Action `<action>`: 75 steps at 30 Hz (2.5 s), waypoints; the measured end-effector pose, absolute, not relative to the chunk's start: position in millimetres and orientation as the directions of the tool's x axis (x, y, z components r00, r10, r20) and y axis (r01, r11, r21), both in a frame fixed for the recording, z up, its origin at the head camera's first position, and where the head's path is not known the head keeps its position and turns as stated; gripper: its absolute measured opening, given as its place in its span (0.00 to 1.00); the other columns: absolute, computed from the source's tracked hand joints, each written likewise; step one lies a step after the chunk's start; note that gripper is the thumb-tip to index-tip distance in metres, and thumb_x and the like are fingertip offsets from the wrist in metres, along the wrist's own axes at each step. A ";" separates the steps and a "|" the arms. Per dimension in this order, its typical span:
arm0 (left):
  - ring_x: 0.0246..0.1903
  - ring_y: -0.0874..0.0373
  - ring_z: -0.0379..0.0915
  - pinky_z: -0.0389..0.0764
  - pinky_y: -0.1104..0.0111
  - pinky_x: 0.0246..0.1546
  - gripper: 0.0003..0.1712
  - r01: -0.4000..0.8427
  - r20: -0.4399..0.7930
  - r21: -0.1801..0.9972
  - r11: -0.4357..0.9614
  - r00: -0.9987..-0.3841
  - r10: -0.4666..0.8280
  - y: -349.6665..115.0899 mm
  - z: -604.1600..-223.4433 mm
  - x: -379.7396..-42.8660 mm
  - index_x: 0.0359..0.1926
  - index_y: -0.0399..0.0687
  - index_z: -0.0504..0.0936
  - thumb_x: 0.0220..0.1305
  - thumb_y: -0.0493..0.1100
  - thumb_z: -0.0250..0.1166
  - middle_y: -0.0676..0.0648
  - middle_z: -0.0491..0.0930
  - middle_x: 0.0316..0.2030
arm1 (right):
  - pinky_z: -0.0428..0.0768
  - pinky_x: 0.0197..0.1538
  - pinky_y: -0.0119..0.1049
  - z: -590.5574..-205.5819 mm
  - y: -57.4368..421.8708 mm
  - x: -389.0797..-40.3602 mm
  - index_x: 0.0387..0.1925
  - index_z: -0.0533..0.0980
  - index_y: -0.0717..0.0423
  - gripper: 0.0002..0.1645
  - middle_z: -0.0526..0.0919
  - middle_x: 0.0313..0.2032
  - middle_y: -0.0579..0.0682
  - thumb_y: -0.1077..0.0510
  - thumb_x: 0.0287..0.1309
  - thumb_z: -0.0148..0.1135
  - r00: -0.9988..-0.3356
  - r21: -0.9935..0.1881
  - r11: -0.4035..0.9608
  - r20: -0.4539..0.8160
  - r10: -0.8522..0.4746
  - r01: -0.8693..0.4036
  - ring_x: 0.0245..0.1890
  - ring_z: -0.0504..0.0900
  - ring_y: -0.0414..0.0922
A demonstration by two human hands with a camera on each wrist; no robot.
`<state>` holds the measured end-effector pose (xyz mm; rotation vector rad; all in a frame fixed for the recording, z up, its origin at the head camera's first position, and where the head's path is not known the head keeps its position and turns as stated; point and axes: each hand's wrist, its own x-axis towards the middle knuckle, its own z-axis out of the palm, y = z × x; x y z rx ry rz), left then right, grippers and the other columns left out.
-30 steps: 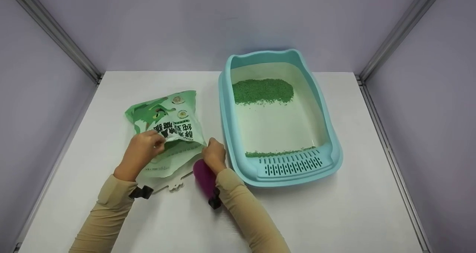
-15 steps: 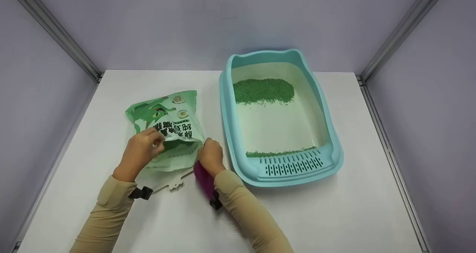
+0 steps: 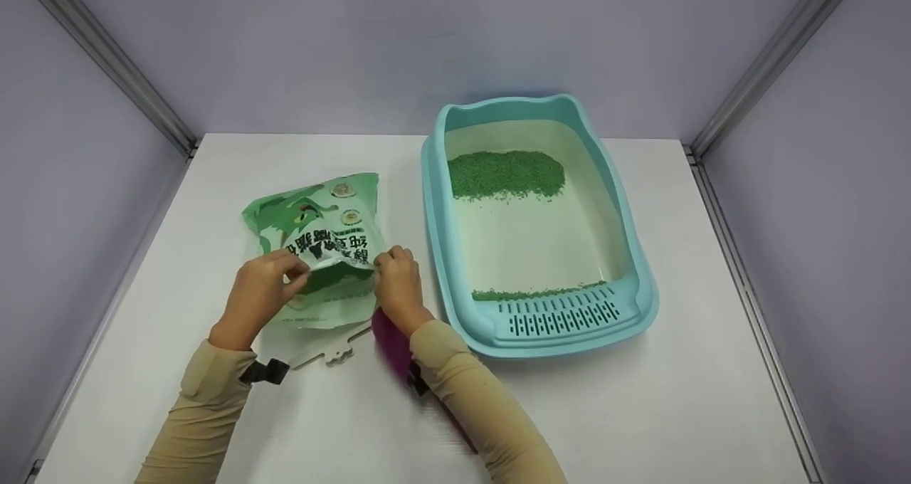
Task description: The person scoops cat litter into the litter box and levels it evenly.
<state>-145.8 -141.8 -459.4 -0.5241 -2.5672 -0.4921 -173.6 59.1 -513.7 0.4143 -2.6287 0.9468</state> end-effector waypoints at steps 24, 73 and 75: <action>0.18 0.51 0.75 0.78 0.63 0.20 0.09 0.444 0.578 0.164 0.881 -0.766 0.279 -144.3 -452.3 -149.7 0.19 0.41 0.82 0.45 0.25 0.68 0.45 0.80 0.18 | 0.76 0.27 0.38 -513.7 53.9 -178.5 0.18 0.72 0.60 0.10 0.73 0.22 0.54 0.70 0.48 0.64 -0.805 -0.515 0.760 0.592 -0.020 -0.397 0.23 0.74 0.47; 0.23 0.54 0.79 0.82 0.66 0.26 0.03 0.506 0.582 0.321 0.800 -0.772 0.254 -142.9 -440.9 -150.4 0.25 0.38 0.83 0.52 0.29 0.69 0.44 0.81 0.22 | 0.82 0.33 0.37 -492.7 98.2 -101.6 0.27 0.80 0.61 0.03 0.84 0.26 0.53 0.65 0.48 0.68 -0.903 -0.552 0.716 0.296 -0.311 -0.427 0.28 0.82 0.47; 0.23 0.54 0.79 0.82 0.66 0.26 0.04 0.511 0.588 0.325 0.796 -0.768 0.253 -143.4 -442.2 -150.3 0.25 0.38 0.83 0.52 0.30 0.70 0.45 0.81 0.23 | 0.82 0.33 0.37 -493.3 103.7 -96.1 0.27 0.81 0.62 0.03 0.84 0.26 0.54 0.65 0.48 0.68 -0.899 -0.555 0.709 0.291 -0.326 -0.436 0.27 0.82 0.46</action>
